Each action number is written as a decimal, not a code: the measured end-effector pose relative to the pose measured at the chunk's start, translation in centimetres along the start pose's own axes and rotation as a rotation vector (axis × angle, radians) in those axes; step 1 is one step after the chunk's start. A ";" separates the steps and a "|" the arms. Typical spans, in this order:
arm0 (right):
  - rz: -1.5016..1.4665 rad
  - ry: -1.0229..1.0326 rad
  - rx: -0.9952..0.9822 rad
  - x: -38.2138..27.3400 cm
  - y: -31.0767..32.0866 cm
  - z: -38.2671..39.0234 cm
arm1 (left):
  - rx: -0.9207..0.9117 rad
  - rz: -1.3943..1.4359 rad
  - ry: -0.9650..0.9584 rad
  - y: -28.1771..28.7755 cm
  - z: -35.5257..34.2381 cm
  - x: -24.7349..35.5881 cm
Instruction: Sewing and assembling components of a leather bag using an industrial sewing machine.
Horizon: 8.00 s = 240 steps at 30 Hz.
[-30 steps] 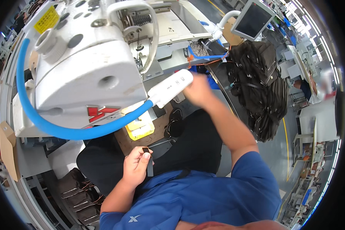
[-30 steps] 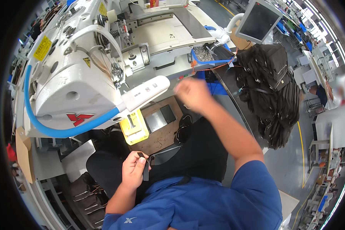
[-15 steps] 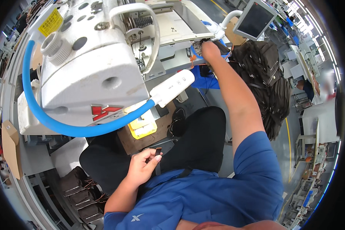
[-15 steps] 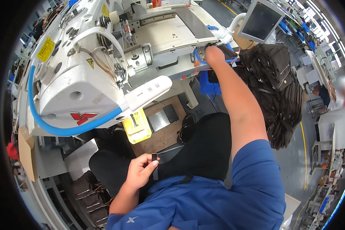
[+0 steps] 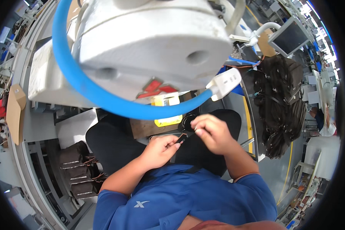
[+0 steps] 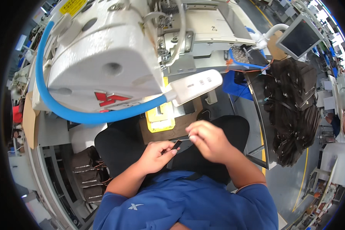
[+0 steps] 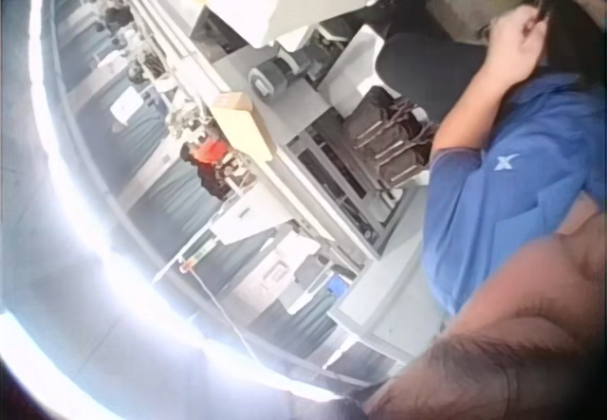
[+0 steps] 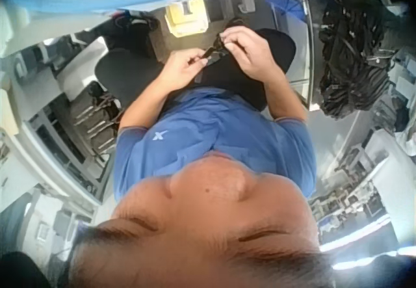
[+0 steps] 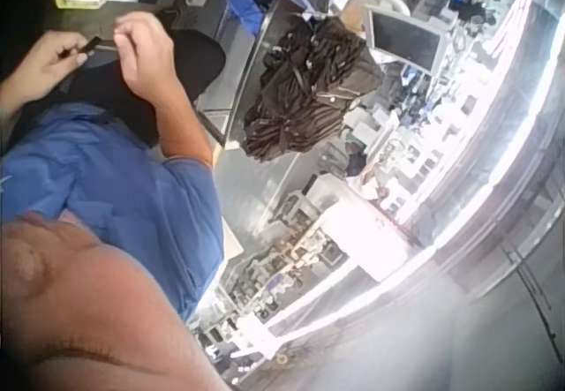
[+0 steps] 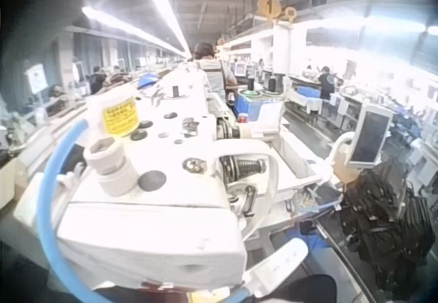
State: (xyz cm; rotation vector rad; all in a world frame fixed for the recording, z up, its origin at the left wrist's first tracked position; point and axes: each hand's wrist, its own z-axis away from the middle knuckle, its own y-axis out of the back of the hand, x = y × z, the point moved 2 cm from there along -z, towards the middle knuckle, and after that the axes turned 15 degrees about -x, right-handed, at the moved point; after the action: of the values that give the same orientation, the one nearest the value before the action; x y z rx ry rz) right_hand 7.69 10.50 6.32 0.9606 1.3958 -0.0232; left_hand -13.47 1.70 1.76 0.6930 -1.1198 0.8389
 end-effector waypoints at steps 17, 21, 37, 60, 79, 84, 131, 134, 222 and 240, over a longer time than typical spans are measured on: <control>-0.107 -0.089 -0.177 -2.5 -4.2 -0.4 | 0.056 0.121 -0.092 -0.7 2.3 0.0; -0.333 -0.220 -0.142 -0.8 -4.9 0.0 | 0.105 0.117 -0.055 -0.6 2.5 0.2; -1.278 -0.402 0.100 1.5 -4.7 0.4 | 0.098 0.245 -0.338 -1.2 1.6 1.7; 0.200 -0.049 0.044 1.5 2.5 -12.8 | 0.701 -1.062 -0.479 4.5 -1.6 4.0; 0.274 0.151 -0.092 1.7 3.1 -12.9 | 0.615 -1.356 -0.396 4.8 -2.2 6.2; 0.380 0.088 -0.112 2.8 2.9 -13.6 | 0.561 -1.353 -0.373 4.7 -2.2 7.1; -0.118 -0.485 -0.243 17.7 -3.4 -3.5 | 0.359 -0.651 -0.512 10.0 -2.1 -0.1; -0.117 -0.479 -0.262 18.4 -3.6 -3.5 | 0.349 -0.585 -0.571 9.7 -2.0 -1.0; -0.702 -0.445 0.117 -1.5 -2.8 5.3 | 0.005 -0.843 -0.737 -4.0 -0.6 1.6; -0.887 -0.316 0.195 -2.7 -1.1 2.0 | 0.071 -0.347 -0.735 -1.9 -1.5 1.8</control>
State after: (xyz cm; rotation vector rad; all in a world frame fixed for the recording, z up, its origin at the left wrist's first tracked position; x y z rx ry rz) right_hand 8.12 7.27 7.65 0.3974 1.4322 -0.9457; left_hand -10.72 2.33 2.90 1.2717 -1.5584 0.3184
